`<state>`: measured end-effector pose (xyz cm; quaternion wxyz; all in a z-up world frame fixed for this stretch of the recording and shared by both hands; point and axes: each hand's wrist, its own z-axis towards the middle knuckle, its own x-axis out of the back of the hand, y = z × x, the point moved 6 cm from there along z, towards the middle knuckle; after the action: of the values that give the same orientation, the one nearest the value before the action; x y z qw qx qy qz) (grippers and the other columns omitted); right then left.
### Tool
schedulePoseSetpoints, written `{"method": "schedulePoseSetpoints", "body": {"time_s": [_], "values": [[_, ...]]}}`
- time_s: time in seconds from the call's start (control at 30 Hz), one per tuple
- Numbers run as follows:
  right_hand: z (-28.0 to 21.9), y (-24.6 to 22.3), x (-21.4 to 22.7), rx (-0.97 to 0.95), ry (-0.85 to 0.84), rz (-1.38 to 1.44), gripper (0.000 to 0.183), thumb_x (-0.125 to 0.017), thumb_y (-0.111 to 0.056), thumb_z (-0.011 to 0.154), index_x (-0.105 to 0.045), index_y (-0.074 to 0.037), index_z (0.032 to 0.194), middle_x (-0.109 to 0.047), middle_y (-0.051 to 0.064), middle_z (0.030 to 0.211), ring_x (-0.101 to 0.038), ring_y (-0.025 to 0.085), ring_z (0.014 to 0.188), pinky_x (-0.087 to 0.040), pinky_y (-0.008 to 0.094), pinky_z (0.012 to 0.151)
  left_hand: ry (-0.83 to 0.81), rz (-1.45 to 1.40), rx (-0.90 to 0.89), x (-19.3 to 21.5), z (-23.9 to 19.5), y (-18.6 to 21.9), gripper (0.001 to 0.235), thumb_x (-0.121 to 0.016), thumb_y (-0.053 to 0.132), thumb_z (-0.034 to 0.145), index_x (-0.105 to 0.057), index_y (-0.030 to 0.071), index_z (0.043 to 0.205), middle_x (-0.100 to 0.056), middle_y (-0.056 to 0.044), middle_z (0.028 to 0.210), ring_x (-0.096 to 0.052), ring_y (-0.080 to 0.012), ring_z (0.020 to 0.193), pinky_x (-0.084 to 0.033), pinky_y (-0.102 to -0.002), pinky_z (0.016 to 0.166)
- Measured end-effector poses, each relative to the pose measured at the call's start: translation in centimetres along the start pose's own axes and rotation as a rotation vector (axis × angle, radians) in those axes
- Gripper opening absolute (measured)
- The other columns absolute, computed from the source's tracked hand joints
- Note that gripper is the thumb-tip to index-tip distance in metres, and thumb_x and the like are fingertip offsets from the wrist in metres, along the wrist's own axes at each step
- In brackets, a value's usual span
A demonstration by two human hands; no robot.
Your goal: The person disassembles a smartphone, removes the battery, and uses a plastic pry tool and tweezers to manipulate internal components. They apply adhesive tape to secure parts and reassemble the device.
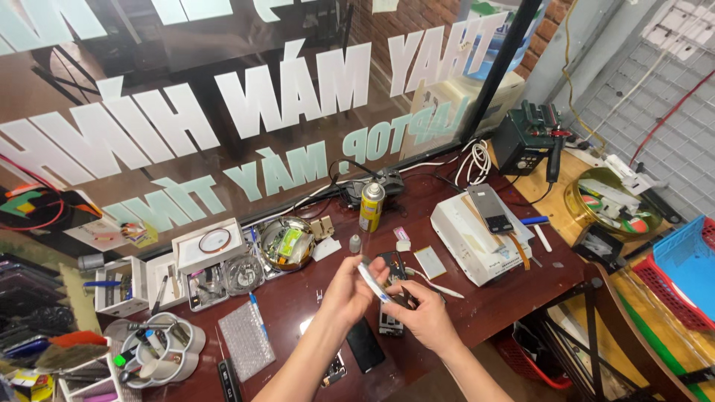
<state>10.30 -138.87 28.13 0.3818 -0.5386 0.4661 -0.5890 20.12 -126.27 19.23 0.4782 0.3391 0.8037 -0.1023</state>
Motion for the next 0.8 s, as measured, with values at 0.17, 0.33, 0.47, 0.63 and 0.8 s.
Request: {"method": "schedulePoseSetpoints", "body": {"time_s": [0.17,0.33,0.47,0.63,0.8], "values": [[3.7,1.1,0.7,0.116,-0.096,0.131,0.03,-0.083,-0.004,0.078,-0.075,0.001,0.107,-0.074,0.004,0.115,-0.066,0.01,0.101,-0.052,0.024,0.087,0.032,-0.21,0.116,1.4,5.4,3.4,0.025,-0.057,0.012,0.097,-0.052,-0.007,0.113,-0.062,-0.02,0.105,-0.071,-0.0375,0.106,-0.064,-0.045,0.09],[6.4,2.4,1.9,0.091,-0.083,0.154,0.032,-0.082,-0.002,0.079,-0.076,0.001,0.11,-0.074,0.007,0.118,-0.066,0.013,0.107,-0.05,0.027,0.091,0.096,-0.287,0.246,0.4,5.3,3.5,0.037,-0.052,0.018,0.105,-0.047,-0.015,0.121,-0.065,-0.032,0.112,-0.071,-0.0392,0.101,-0.065,-0.045,0.082],[7.9,1.4,4.3,0.108,-0.067,0.048,0.027,-0.081,-0.003,0.082,-0.077,0.0,0.108,-0.077,0.008,0.11,-0.068,0.015,0.102,-0.052,0.028,0.089,0.126,0.921,-0.056,-1.3,2.5,5.9,0.034,-0.046,0.035,0.099,-0.061,0.013,0.12,-0.072,-0.015,0.104,-0.071,-0.0331,0.095,-0.057,-0.043,0.077],[10.5,-0.3,4.5,0.167,-0.168,-0.121,0.025,-0.083,-0.006,0.081,-0.077,-0.002,0.105,-0.078,0.005,0.106,-0.071,0.013,0.096,-0.055,0.029,0.085,-0.257,1.425,-0.427,-5.4,1.0,4.1,0.047,-0.046,0.046,0.105,-0.075,0.009,0.111,-0.078,-0.007,0.1,-0.072,-0.0126,0.09,-0.054,-0.023,0.08],[12.8,1.2,7.4,0.053,-0.166,0.099,0.041,-0.078,-0.002,0.077,-0.072,-0.007,0.118,-0.073,0.0,0.102,-0.066,0.009,0.09,-0.057,0.026,0.077,-0.367,1.168,-0.141,-5.7,2.3,0.6,0.048,-0.049,0.044,0.111,-0.071,0.002,0.102,-0.069,-0.003,0.077,-0.06,-0.0088,0.07,-0.043,-0.025,0.063]]}}
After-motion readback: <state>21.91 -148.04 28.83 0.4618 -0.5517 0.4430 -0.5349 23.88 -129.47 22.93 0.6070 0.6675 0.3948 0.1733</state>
